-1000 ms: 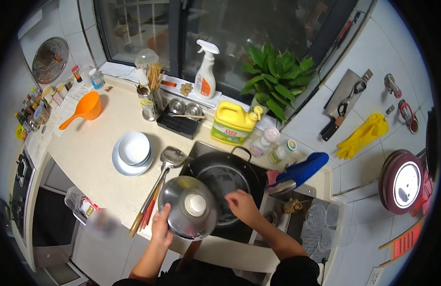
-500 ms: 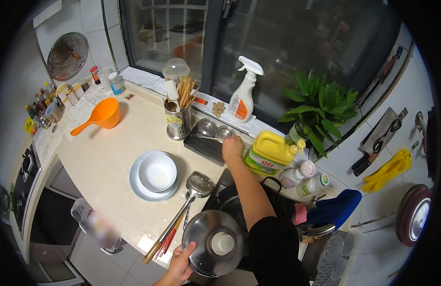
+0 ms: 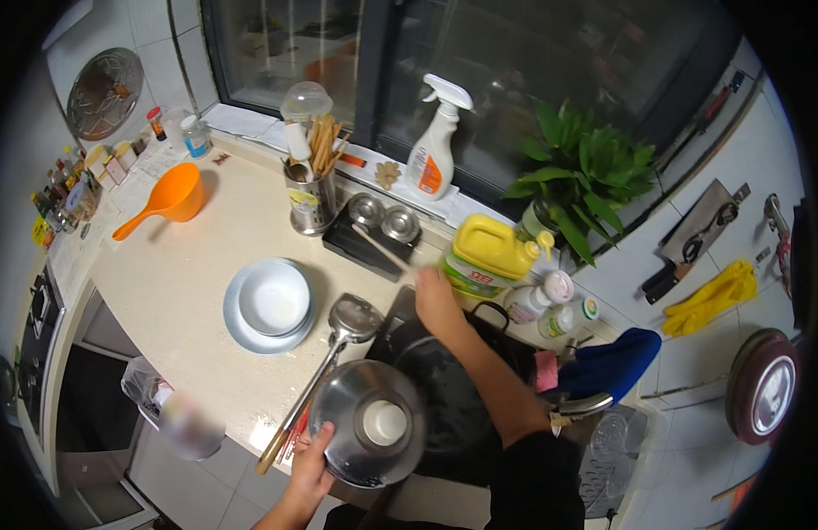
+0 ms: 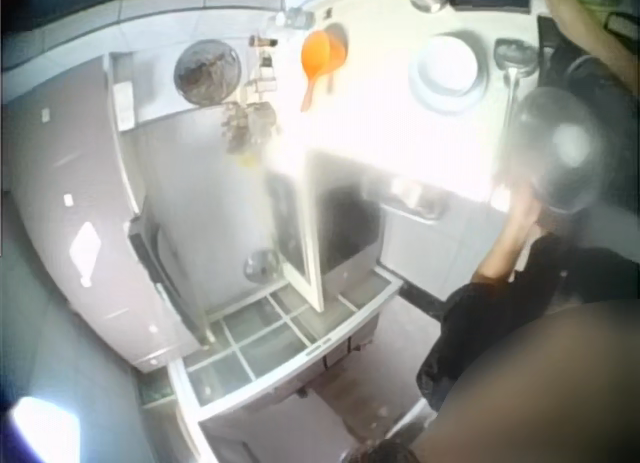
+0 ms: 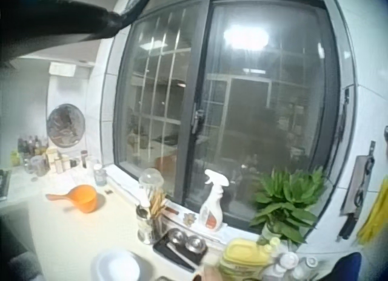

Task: The person scrubs a metal pot lid with a pink sponge, then washes a metal steamer insert and a black wok in the sink. They use a wooden spoon to assist in cleaning the lid and a yellow sponge for the wok. The person rinses the items under running water and places the cleaned steamer insert on the counter.

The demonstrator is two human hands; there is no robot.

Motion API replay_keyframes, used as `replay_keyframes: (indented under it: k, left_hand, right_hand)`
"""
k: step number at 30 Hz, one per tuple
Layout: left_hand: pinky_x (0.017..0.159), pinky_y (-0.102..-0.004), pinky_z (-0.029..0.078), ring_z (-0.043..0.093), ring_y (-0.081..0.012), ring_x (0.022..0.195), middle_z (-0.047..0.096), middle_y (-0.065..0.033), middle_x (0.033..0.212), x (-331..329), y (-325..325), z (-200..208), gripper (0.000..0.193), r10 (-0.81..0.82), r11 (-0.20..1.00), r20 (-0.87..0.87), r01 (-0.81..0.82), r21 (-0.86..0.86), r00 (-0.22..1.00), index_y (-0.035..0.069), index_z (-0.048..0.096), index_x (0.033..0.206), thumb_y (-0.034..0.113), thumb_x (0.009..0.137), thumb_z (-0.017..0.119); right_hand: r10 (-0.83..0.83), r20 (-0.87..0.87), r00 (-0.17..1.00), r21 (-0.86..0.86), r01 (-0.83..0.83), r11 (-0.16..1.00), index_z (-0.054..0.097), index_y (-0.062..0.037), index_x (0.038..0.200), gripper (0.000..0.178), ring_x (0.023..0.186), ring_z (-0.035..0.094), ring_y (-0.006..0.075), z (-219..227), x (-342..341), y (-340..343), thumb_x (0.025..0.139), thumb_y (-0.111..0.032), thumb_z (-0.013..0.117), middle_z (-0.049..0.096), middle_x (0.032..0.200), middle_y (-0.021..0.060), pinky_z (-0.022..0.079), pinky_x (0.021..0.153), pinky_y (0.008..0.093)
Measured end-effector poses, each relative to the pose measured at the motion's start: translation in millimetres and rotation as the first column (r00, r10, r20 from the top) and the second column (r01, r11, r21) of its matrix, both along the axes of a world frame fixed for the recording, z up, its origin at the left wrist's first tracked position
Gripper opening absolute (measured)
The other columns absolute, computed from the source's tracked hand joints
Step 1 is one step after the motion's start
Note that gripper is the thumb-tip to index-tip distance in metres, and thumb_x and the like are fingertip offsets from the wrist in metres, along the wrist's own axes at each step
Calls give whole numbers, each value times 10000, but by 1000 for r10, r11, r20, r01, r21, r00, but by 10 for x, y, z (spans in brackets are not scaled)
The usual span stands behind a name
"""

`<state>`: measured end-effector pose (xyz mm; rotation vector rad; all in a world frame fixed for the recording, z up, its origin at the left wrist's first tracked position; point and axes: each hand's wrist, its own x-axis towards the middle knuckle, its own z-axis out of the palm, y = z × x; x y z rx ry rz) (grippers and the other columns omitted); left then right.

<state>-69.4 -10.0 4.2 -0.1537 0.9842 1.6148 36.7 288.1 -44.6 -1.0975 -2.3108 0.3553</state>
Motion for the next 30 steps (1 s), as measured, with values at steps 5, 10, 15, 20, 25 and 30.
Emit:
replay_keyframes:
  k: [5, 10, 15, 20, 25, 30]
  left_hand:
    - [748, -314, 525, 628, -181, 854, 633, -102, 1003, -17, -57, -91, 239, -16, 999, -86, 19, 40, 996, 18, 551, 1109, 83, 879, 552]
    - [730, -270, 499, 607, -125, 804, 631, -60, 924, 297, 231, 85, 212, -147, 983, -263, 170, 70, 954, 26, 553, 1044, 5, 836, 584]
    - [695, -220, 456, 559, -67, 761, 617, -15, 877, 551, 448, -75, 172, -268, 940, -436, 333, 79, 859, 38, 573, 965, -30, 810, 599]
    - [687, -193, 393, 494, -35, 754, 586, 32, 840, 667, 488, -147, 170, -369, 880, -606, 474, 15, 705, 31, 594, 944, -47, 793, 596]
    - [622, -205, 382, 471, -38, 666, 555, 51, 746, 676, 613, -336, 155, -447, 786, -772, 610, -99, 451, 46, 592, 846, -30, 725, 654]
    - [606, -220, 395, 470, -49, 666, 557, 6, 714, 765, 788, -75, 145, -430, 715, -887, 663, -223, 166, 24, 588, 835, 2, 733, 689]
  right_hand:
    - [-157, -225, 962, -581, -3, 814, 479, -29, 1096, 214, 688, 579, 338, -56, 1200, -1185, 903, -121, 465, 581, 810, 187, 457, 625, 389]
    - [-230, 440, 868, -428, 428, 796, 475, -32, 1157, 277, 751, 605, 378, -1234, 2014, -1508, 893, -109, 448, 596, 883, 250, 486, 662, 426]
    - [-234, 260, 937, -498, 337, 799, 453, -43, 1227, 351, 815, 618, 399, -1548, 1799, -1677, 884, -116, 468, 611, 925, 253, 498, 703, 410]
    - [-320, -213, 923, -629, 121, 768, 475, -94, 1252, 363, 718, 622, 273, -609, 1936, -1814, 890, -105, 501, 617, 920, 180, 488, 662, 320]
    - [-75, -260, 963, -432, -47, 901, 532, -157, 1223, 354, 634, 581, 232, 429, 1984, -1864, 877, -84, 531, 592, 815, 108, 485, 602, 295]
    - [202, 68, 977, -44, -199, 979, 592, -239, 1180, 475, 630, 539, 194, 761, 1981, -1789, 739, -66, 622, 470, 687, 30, 465, 564, 325]
